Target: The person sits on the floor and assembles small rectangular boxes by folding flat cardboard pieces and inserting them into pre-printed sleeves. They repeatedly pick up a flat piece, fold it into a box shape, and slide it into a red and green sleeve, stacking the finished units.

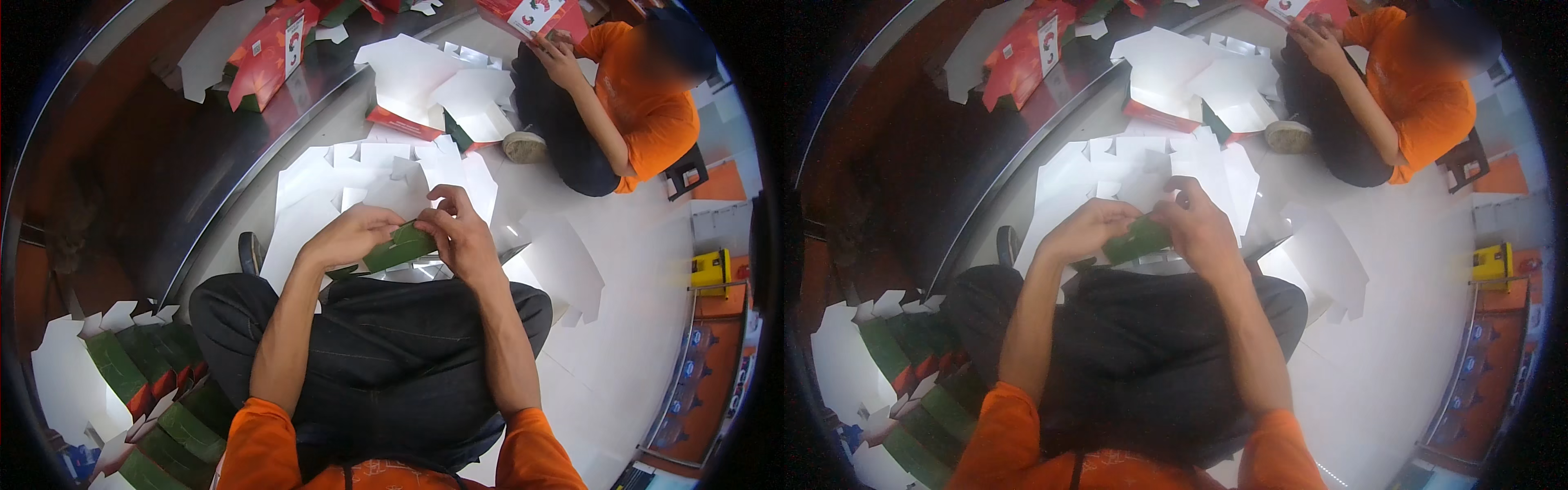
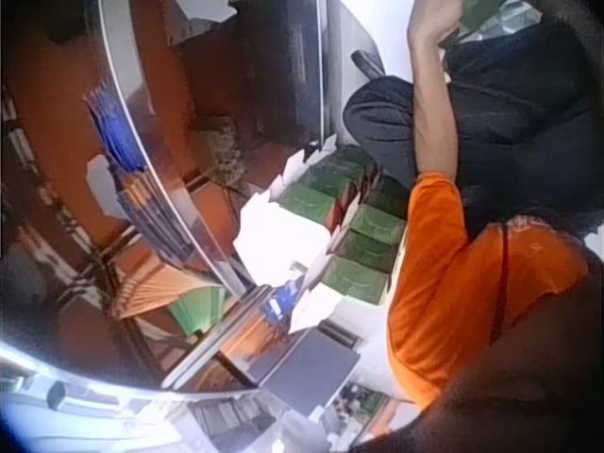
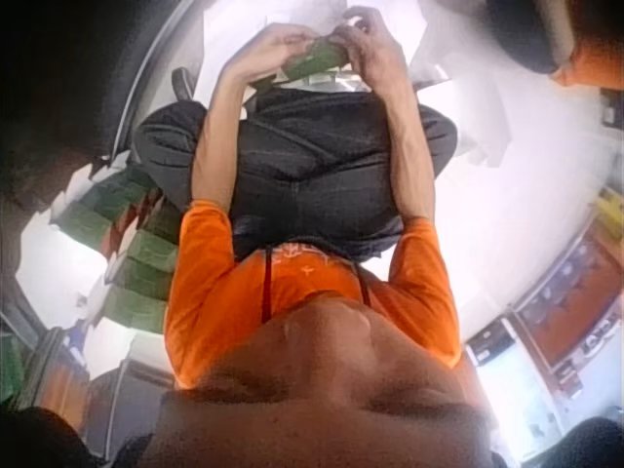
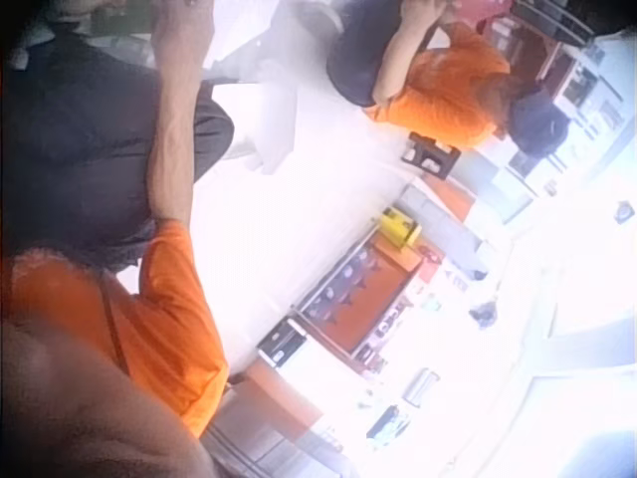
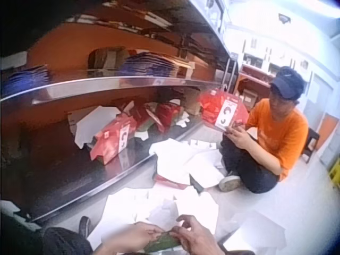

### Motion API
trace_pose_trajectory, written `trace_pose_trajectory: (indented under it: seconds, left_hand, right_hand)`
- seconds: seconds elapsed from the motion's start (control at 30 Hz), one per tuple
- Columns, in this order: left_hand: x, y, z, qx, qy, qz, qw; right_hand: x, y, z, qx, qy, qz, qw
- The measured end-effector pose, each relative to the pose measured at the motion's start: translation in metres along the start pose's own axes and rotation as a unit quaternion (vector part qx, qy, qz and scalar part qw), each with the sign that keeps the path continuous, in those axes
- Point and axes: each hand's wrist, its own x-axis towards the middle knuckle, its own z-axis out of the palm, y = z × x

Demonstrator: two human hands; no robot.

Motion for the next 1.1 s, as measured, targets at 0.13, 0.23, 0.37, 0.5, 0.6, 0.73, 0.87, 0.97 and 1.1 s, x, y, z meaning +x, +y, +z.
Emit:
trace_pose_trajectory:
  seconds: [0.13,0.23,0.37,0.5,0.6,0.73,0.87,0.97,1.1]
  left_hand:
    - [-0.004,0.017,0.0,-0.046,0.002,-0.003,0.999]
    - [-0.001,0.025,0.002,-0.086,0.107,0.067,0.988]
    - [0.002,0.048,0.008,-0.303,0.223,0.184,0.908]
    - [-0.004,0.056,0.012,-0.411,0.197,0.231,0.859]
    - [-0.004,0.047,0.014,-0.419,0.187,0.245,0.854]
    - [-0.002,0.042,0.016,-0.408,0.174,0.226,0.867]
    - [-0.004,0.043,0.017,-0.301,0.16,0.162,0.926]
    - [-0.003,0.042,0.025,-0.279,0.166,0.156,0.933]
    - [-0.004,0.041,0.014,-0.304,0.17,0.123,0.929]
  right_hand:
    - [-0.002,0.0,0.005,-0.002,0.082,0.07,0.994]
    - [-0.002,-0.015,0.016,-0.006,0.224,0.035,0.974]
    - [-0.008,-0.039,0.019,0.019,0.087,-0.104,0.991]
    - [-0.007,-0.023,0.029,0.041,0.12,-0.079,0.989]
    - [-0.001,-0.027,0.02,0.071,0.09,-0.084,0.99]
    - [-0.002,-0.022,0.01,0.085,0.028,-0.086,0.992]
    - [-0.004,-0.019,0.01,0.139,0.105,-0.027,0.984]
    - [-0.004,-0.017,0.007,0.105,0.112,-0.006,0.988]
    - [-0.006,-0.018,0.0,0.217,0.047,-0.024,0.975]
